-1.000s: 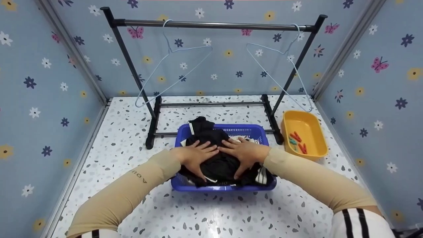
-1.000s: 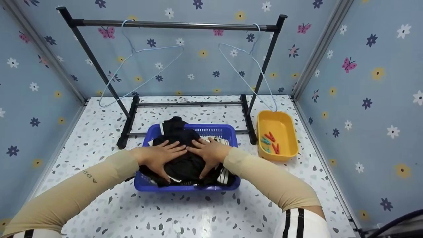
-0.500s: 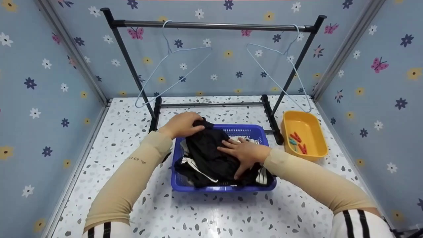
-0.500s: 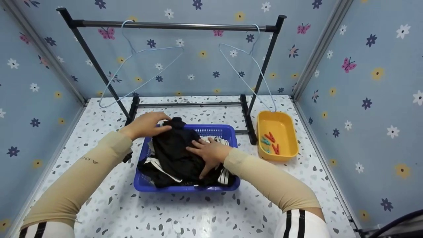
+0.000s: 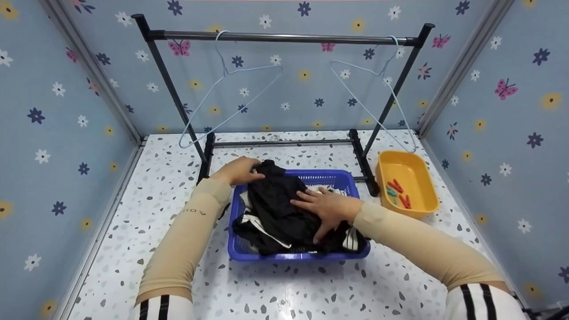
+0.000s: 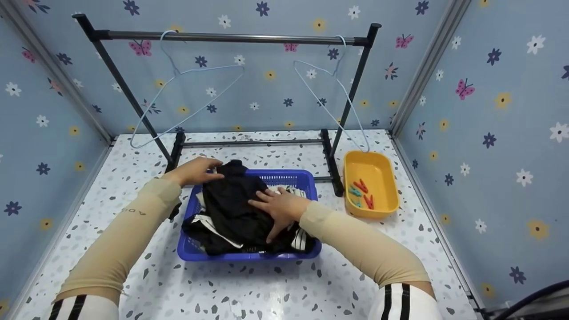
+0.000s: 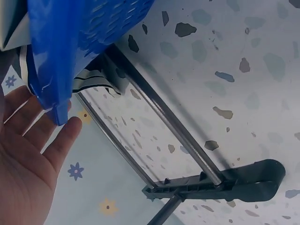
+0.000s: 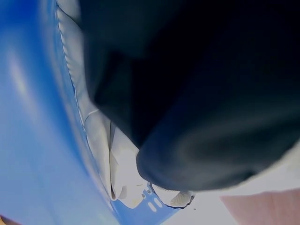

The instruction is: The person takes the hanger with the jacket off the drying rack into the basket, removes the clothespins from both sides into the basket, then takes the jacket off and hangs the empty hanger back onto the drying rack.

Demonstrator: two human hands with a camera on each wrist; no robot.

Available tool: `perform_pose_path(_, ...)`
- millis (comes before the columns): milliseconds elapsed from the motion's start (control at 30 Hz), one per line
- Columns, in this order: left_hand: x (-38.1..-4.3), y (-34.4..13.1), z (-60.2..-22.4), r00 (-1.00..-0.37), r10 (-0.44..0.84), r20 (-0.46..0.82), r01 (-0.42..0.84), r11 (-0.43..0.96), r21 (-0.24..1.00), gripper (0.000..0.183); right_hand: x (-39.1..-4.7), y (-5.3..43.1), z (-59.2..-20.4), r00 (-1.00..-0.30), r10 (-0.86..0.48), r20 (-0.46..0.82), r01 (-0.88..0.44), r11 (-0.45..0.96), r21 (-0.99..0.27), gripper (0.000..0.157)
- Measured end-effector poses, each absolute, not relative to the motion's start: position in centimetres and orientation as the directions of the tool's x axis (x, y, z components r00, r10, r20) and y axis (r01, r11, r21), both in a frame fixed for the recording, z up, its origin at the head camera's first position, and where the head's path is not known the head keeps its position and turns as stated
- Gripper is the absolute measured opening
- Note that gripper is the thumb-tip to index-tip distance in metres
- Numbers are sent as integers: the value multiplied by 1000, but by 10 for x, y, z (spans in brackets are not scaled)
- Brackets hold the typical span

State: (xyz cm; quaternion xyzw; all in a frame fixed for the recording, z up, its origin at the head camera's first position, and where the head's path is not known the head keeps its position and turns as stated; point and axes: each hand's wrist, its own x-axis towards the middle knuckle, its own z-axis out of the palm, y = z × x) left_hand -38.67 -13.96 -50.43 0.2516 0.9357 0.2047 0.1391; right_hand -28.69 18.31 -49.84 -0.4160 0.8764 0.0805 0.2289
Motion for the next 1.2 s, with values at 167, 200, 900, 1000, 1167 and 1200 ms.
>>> perform_pose_path(167, -408, -146, -533, -824, 564, -56, 465, 729, 502, 49, -287, 183, -495, -543, -697, -468, -759, 646, -82, 133)
perform_pose_path(200, -407, -145, -533, -827, 561, -39, 467, 723, 509, 45, -287, 183, -494, -542, -701, -463, -757, 647, -92, 134)
perform_pose_path(900, -372, -130, -472, -859, 511, 38, 419, 658, 626, 17, -287, 202, -480, -577, -775, -258, -701, 632, -329, 127)
perform_pose_path(1000, -368, -127, -461, -853, 521, 37, 410, 624, 666, 17, -288, 206, -476, -602, -775, -194, -683, 625, -379, 119)
perform_pose_path(1167, -356, -119, -442, -821, 559, 112, 476, 565, 674, 16, -291, 213, -469, -638, -764, -99, -649, 602, -464, 95)
perform_pose_path(1200, -352, -117, -438, -809, 573, 128, 497, 551, 670, 16, -292, 214, -468, -647, -759, -71, -643, 593, -486, 87)
